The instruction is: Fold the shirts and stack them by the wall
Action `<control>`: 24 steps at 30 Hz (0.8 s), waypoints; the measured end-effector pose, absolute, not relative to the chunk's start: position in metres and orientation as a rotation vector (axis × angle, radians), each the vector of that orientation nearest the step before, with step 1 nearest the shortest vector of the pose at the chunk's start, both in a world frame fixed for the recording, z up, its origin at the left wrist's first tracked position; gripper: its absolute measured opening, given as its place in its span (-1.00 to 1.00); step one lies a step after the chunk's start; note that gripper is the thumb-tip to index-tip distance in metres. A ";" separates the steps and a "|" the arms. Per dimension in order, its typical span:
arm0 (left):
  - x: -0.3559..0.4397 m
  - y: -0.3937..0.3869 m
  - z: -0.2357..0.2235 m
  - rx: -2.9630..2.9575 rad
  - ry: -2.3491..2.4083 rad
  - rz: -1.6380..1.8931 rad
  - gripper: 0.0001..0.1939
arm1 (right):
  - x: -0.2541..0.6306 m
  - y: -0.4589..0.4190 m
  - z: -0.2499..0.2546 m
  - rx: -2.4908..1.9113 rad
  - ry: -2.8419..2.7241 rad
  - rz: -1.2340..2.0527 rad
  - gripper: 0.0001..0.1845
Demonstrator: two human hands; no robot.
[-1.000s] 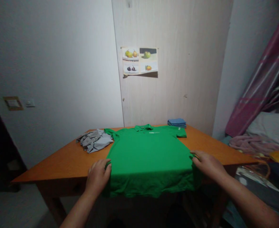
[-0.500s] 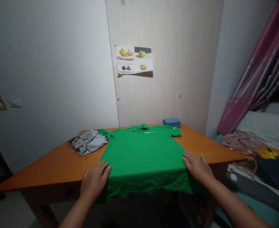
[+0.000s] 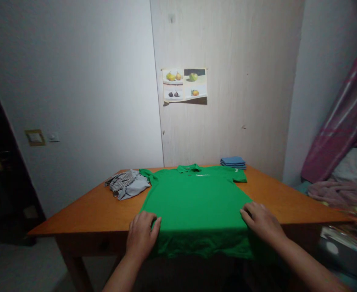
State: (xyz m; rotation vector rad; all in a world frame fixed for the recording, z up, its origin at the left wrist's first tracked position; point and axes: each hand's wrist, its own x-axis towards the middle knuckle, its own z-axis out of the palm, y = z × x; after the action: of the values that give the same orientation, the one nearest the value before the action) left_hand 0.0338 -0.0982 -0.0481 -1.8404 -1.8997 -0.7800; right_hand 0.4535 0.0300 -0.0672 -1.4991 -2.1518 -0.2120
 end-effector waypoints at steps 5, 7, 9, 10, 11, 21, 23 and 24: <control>0.039 -0.113 -0.054 -1.837 -1.850 -0.749 -0.68 | 0.472 0.026 -0.076 -1.447 -2.132 -0.305 -0.59; 0.043 -0.118 -0.052 -1.824 -1.848 -0.732 -0.67 | 0.476 0.021 -0.076 -1.446 -2.136 -0.311 -0.58; 0.048 -0.119 -0.047 -1.796 -1.866 -0.705 -0.64 | 0.476 0.018 -0.072 -1.470 -2.146 -0.310 -0.59; 0.050 -0.118 -0.044 -1.786 -1.877 -0.689 -0.62 | 0.474 0.017 -0.068 -1.492 -2.152 -0.308 -0.59; 0.051 -0.116 -0.039 -1.782 -1.887 -0.677 -0.61 | 0.472 0.016 -0.064 -1.519 -2.156 -0.303 -0.60; 0.049 -0.048 -0.017 -2.113 -1.982 -0.576 -0.52 | 0.422 0.046 -0.035 -1.464 -2.212 -0.012 -0.44; 0.046 -0.041 -0.021 -2.217 -2.037 -0.460 -0.43 | 0.420 0.057 -0.043 -1.493 -2.253 0.051 -0.36; 0.044 -0.040 -0.022 -2.258 -2.060 -0.406 -0.39 | 0.421 0.062 -0.047 -1.521 -2.280 0.082 -0.31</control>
State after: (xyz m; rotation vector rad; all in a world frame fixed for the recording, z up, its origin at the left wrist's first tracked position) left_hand 0.0442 -0.0401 -0.0225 -2.2584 -2.0604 -0.4059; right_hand 0.4209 0.0624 -0.0475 -1.5213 -2.2799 0.0817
